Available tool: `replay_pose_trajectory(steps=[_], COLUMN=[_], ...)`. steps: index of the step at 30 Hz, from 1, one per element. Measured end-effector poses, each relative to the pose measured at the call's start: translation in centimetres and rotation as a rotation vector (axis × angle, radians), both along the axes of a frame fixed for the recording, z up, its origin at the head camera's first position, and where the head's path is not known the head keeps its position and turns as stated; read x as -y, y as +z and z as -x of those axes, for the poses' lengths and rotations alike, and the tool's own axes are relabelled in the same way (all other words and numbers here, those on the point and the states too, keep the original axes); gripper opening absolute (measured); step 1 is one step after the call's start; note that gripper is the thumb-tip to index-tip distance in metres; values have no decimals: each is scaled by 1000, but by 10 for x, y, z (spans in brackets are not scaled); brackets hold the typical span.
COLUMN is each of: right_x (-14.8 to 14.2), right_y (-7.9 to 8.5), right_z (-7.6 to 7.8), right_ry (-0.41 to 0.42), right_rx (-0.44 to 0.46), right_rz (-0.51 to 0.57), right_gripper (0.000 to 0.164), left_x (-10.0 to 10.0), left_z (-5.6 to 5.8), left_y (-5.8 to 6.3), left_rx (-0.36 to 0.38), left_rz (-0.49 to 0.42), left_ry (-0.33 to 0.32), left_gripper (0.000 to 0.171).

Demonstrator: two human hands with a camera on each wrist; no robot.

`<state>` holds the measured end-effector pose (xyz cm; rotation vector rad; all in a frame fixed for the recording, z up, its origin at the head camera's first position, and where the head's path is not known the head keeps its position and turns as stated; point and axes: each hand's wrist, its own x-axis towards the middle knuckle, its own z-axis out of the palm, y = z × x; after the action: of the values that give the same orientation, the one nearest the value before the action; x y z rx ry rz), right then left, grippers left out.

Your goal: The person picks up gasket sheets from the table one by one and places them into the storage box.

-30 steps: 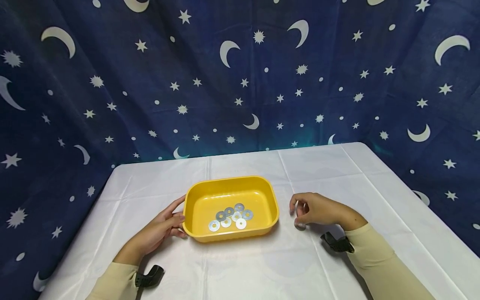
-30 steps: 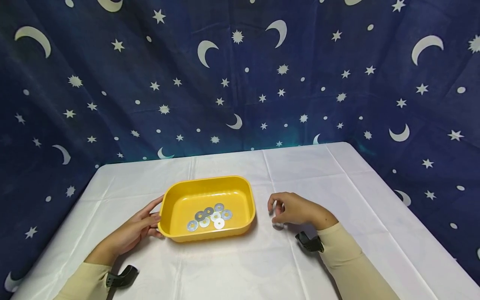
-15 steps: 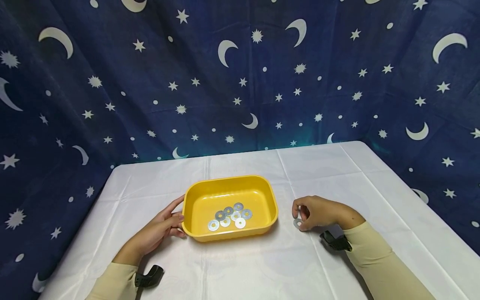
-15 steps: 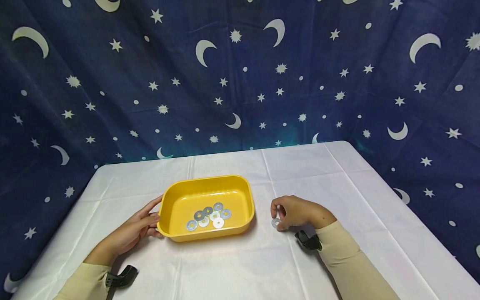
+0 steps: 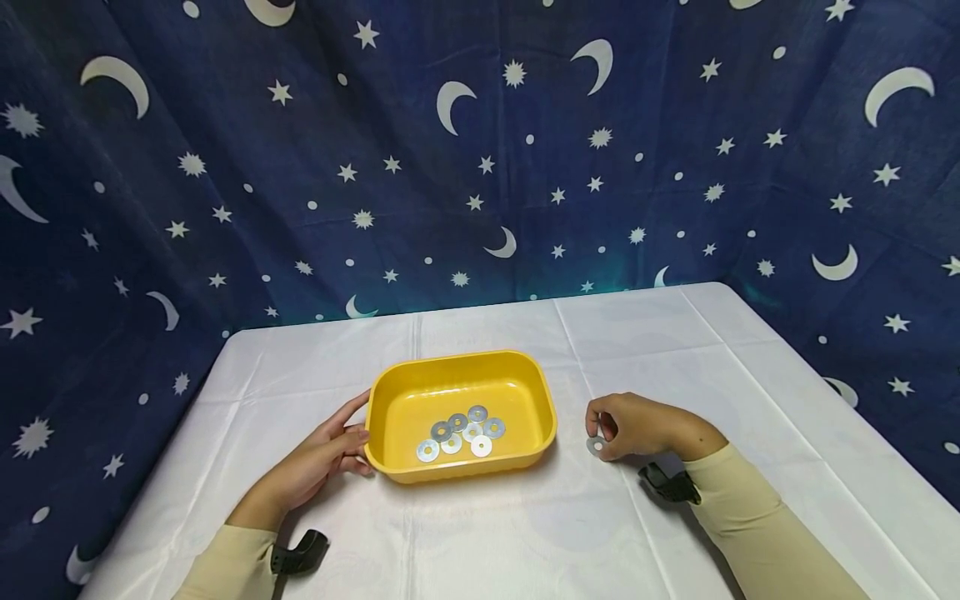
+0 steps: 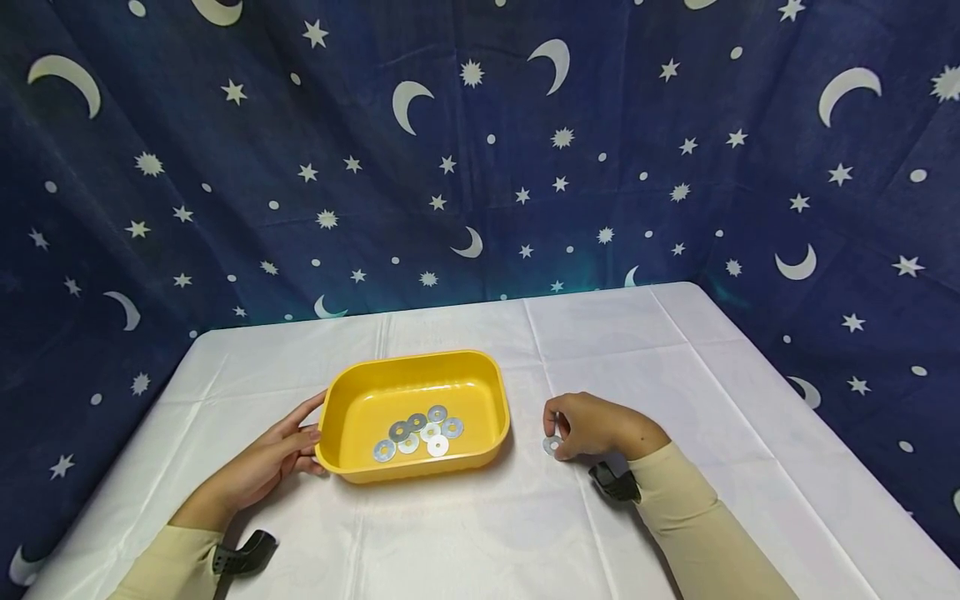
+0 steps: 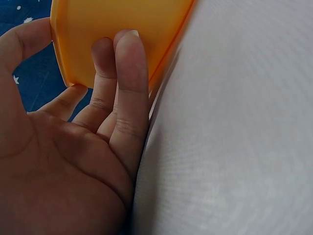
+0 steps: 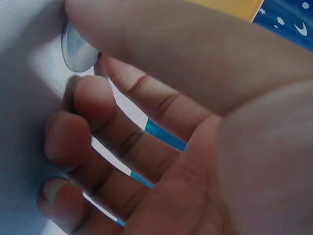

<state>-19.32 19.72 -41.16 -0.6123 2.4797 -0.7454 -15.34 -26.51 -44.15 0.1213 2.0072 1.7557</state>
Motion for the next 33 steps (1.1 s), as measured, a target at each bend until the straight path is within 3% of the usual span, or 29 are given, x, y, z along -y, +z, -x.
replay_pose_trajectory(steps=[17, 27, 33], right_x=[0, 1, 1], right_y=[-3, 0, 1], right_z=[3, 5, 6], right_ry=[50, -2, -24], right_rx=[-48, -89, -179], right_rz=[58, 110, 187], right_gripper=[27, 16, 14], left_x=[2, 1, 0], left_z=[2, 1, 0], left_y=[-5, -2, -1], left_rx=[-23, -17, -10], left_rz=[-11, -10, -9], left_ry=[-24, -15, 2], left_gripper=[74, 75, 74])
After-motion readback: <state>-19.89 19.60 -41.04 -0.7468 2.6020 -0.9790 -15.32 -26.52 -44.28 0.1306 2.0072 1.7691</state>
